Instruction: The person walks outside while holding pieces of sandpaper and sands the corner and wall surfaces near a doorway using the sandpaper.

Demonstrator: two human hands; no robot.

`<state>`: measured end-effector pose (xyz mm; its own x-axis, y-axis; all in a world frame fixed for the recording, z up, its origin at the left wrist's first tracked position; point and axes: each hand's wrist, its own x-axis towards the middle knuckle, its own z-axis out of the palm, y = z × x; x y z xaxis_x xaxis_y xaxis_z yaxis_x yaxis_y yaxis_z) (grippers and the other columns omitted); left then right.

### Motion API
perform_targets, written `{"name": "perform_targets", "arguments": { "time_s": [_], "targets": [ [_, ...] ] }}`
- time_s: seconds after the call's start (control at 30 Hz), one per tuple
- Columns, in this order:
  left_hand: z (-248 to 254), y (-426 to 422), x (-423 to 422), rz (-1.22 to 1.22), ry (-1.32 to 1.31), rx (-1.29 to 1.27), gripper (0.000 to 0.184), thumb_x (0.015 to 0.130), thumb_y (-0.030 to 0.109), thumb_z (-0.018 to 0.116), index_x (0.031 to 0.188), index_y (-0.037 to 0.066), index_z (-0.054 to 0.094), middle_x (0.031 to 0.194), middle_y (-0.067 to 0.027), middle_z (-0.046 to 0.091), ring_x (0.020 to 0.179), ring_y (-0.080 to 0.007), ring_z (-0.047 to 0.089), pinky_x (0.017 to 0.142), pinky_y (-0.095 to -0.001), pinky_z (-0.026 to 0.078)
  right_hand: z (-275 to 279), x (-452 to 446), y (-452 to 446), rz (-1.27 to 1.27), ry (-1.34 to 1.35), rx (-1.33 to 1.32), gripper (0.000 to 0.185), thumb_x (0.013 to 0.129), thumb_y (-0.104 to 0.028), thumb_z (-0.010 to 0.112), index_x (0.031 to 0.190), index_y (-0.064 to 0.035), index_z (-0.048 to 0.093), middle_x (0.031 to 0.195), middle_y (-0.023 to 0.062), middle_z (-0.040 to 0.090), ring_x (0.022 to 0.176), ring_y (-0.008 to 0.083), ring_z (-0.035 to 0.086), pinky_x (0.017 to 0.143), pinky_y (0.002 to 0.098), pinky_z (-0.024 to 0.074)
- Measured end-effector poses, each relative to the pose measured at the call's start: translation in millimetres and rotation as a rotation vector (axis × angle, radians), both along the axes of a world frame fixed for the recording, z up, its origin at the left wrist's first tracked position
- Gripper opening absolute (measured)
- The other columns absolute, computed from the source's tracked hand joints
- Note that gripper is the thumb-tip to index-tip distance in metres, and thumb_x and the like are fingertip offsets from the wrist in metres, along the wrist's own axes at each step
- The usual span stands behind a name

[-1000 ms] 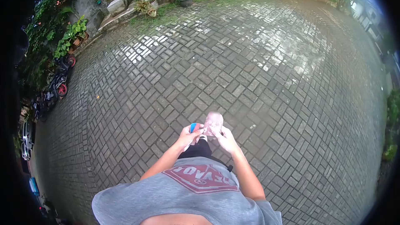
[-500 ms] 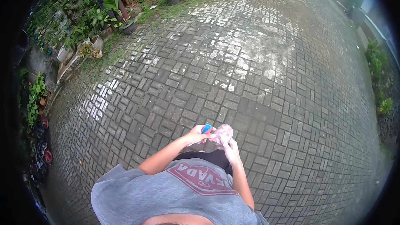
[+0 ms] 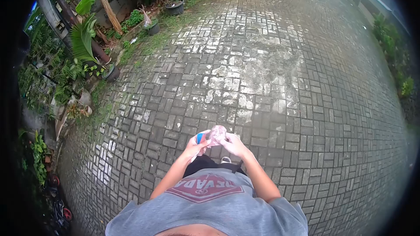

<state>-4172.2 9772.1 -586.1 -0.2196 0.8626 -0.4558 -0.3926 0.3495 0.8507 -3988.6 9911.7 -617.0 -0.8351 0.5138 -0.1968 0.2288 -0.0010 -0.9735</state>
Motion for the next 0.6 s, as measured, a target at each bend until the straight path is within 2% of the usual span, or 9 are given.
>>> {"name": "perform_targets", "arguments": {
  "time_s": [0.1, 0.17, 0.23, 0.3, 0.33, 0.43, 0.47, 0.57, 0.6],
  "targets": [
    [1, 73, -56, 0.060, -0.090, 0.063, 0.068, 0.089, 0.015, 0.076, 0.148, 0.007, 0.044, 0.082, -0.0008, 0.062, 0.061, -0.0078, 0.055, 0.051, -0.0222, 0.043, 32, -70, 94, 0.134, -0.106, 0.004, 0.035, 0.098, -0.029, 0.061, 0.117, -0.0001, 0.066, 0.106, 0.0092, 0.071, 0.095, 0.0141, 0.062, 0.087, 0.0337, 0.0503],
    [-17, 123, -97, 0.056, -0.054, 0.085, 0.070, 0.089, 0.014, 0.076, 0.150, 0.006, 0.042, 0.082, -0.0009, 0.063, 0.061, -0.0083, 0.056, 0.051, -0.0226, 0.044, 20, -115, 148, 0.113, 0.045, 0.078, 0.039, 0.097, -0.029, 0.062, 0.123, -0.0001, 0.062, 0.105, 0.0114, 0.070, 0.094, 0.0150, 0.062, 0.085, 0.0342, 0.0503],
    [-31, 185, -131, 0.068, -0.100, 0.078, 0.066, 0.088, 0.017, 0.078, 0.145, 0.006, 0.047, 0.080, 0.0001, 0.063, 0.060, -0.0082, 0.056, 0.051, -0.0228, 0.044, 8, -159, 195, 0.035, 0.102, 0.037, 0.049, 0.098, -0.027, 0.061, 0.138, -0.0016, 0.049, 0.112, 0.0113, 0.067, 0.099, 0.0161, 0.061, 0.089, 0.0353, 0.0503],
    [-48, 247, -170, 0.023, -0.116, 0.013, 0.063, 0.086, 0.019, 0.081, 0.141, 0.007, 0.052, 0.078, 0.0010, 0.063, 0.059, -0.0076, 0.056, 0.049, -0.0225, 0.043, -15, -194, 242, -0.054, 0.126, -0.032, 0.050, 0.100, -0.027, 0.061, 0.141, -0.0026, 0.047, 0.115, 0.0080, 0.065, 0.102, 0.0148, 0.061, 0.090, 0.0340, 0.0504],
    [-60, 284, -192, -0.029, -0.106, -0.039, 0.062, 0.084, 0.020, 0.082, 0.138, 0.007, 0.055, 0.078, 0.0014, 0.063, 0.059, -0.0070, 0.055, 0.048, -0.0221, 0.042, -25, -209, 267, -0.053, 0.227, -0.181, 0.057, 0.103, -0.026, 0.058, 0.149, -0.0025, 0.035, 0.125, 0.0074, 0.060, 0.111, 0.0142, 0.058, 0.098, 0.0333, 0.0478],
    [-82, 396, -252, -0.139, 0.020, -0.109, 0.058, 0.079, 0.026, 0.087, 0.128, 0.008, 0.062, 0.082, 0.0019, 0.064, 0.062, -0.0060, 0.056, 0.049, -0.0220, 0.042, -3, -246, 342, -0.343, 0.111, -0.400, 0.047, 0.104, -0.025, 0.057, 0.143, -0.0020, 0.046, 0.123, 0.0040, 0.062, 0.112, 0.0138, 0.057, 0.098, 0.0319, 0.0473],
    [-72, 430, -268, -0.184, 0.045, -0.089, 0.058, 0.079, 0.027, 0.087, 0.128, 0.007, 0.062, 0.083, 0.0019, 0.065, 0.063, -0.0059, 0.056, 0.050, -0.0225, 0.043, -25, -258, 371, -0.430, 0.179, -0.254, 0.039, 0.105, -0.026, 0.054, 0.136, -0.0020, 0.056, 0.123, 0.0032, 0.063, 0.109, 0.0126, 0.058, 0.093, 0.0309, 0.0497],
    [-41, 544, -318, -0.326, 0.208, -0.046, 0.055, 0.079, 0.026, 0.087, 0.126, 0.008, 0.065, 0.088, 0.0018, 0.066, 0.074, -0.0071, 0.057, 0.063, -0.0256, 0.048, -27, -286, 459, -0.564, 0.118, -0.124, 0.036, 0.106, -0.028, 0.052, 0.129, -0.0019, 0.062, 0.119, 0.0028, 0.065, 0.104, 0.0115, 0.060, 0.088, 0.0310, 0.0521],
    [-41, 581, -334, -0.374, 0.253, -0.023, 0.054, 0.080, 0.026, 0.087, 0.126, 0.008, 0.065, 0.089, 0.0017, 0.066, 0.076, -0.0075, 0.058, 0.066, -0.0260, 0.049, -23, -294, 491, -0.545, 0.117, -0.208, 0.035, 0.105, -0.030, 0.053, 0.123, -0.0013, 0.065, 0.111, 0.0029, 0.068, 0.098, 0.0099, 0.062, 0.082, 0.0301, 0.0539]
  ]
}}
